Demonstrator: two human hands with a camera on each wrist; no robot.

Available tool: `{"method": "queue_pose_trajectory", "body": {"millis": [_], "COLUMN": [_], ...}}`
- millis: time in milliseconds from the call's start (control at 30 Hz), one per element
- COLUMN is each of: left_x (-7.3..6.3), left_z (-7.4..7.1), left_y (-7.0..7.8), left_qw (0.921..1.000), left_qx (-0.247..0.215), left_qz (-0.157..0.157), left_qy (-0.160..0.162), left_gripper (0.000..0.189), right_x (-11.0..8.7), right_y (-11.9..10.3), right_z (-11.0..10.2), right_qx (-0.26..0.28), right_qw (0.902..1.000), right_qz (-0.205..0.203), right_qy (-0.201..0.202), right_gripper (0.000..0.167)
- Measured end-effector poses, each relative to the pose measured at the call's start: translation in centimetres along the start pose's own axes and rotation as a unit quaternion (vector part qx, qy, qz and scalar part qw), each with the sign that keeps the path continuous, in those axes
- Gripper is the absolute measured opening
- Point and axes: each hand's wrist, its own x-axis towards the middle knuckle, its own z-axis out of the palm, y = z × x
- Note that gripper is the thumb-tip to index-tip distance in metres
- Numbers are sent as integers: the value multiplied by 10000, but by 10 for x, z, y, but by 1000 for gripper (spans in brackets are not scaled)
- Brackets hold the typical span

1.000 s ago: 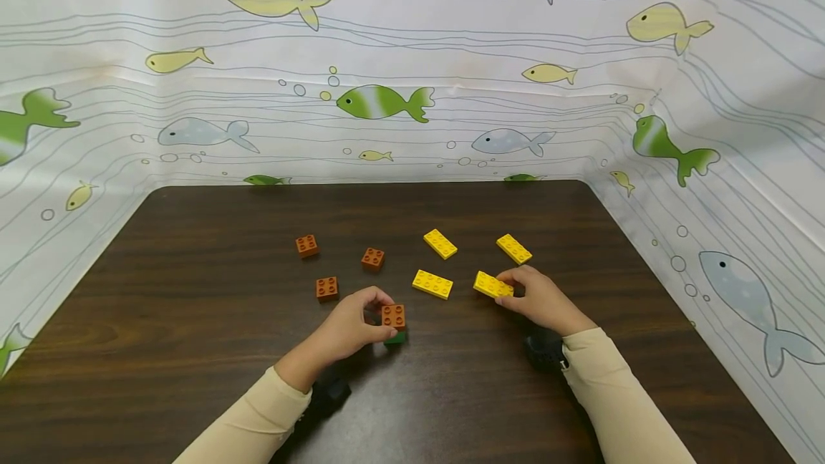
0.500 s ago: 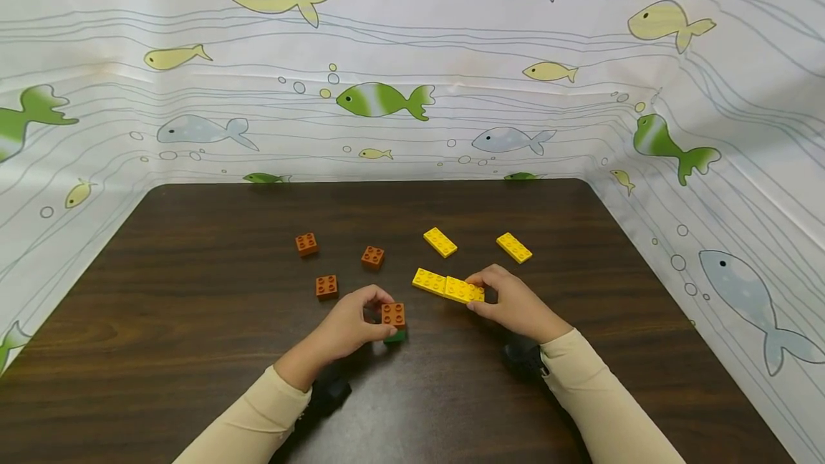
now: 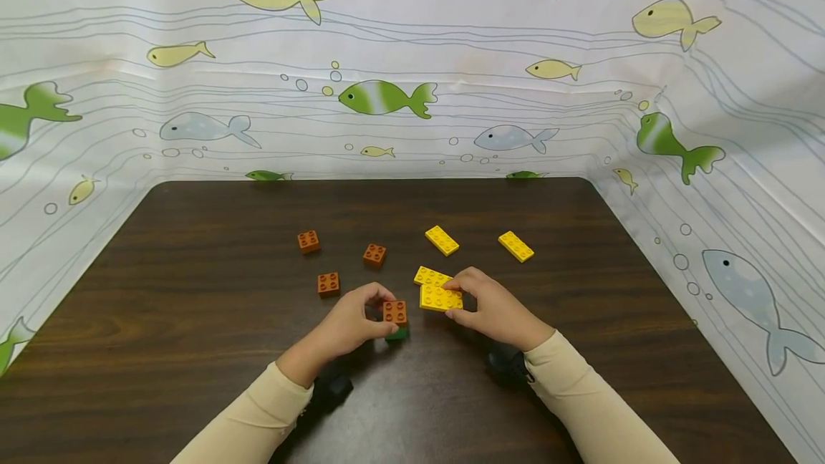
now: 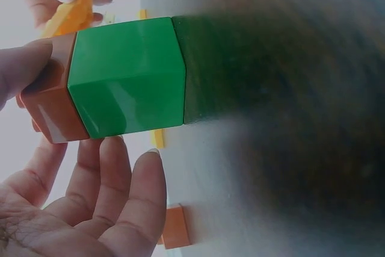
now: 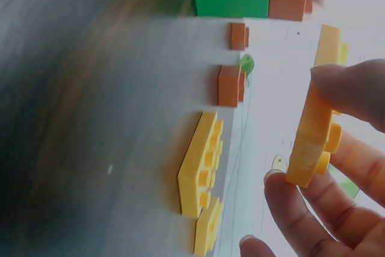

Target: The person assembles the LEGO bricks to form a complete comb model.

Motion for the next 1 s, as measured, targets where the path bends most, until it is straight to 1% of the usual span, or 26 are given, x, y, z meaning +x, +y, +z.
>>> {"method": "queue_pose_trajectory", "body": {"millis": [200, 433, 633, 733, 1000], "left_x": [1, 0, 1, 2, 0], "left_z": [0, -1, 0, 0, -2], "left_y": [0, 0, 0, 0, 2], "left_qw": [10000, 9995, 9997, 9997, 9998], "left_qx": [48, 187, 165, 180, -47], "left_qz": [-8, 261, 188, 181, 210], "left_qy": [35, 64, 21, 1, -49], "left_gripper": [32, 30, 31, 32, 32], "right_x": [2, 4, 5, 7, 14], "right_y": [-11, -20, -25, -28, -36], "right_z": [3, 7, 9, 9, 10], "right_qx": [24, 1, 89, 36, -123], "right_qw": [9997, 9990, 9986, 9984, 9975], "right_qz": [-258, -436, -502, -558, -665], "right_qy": [17, -111, -102, -105, -201], "right_gripper": [38, 37, 37, 37, 39]}}
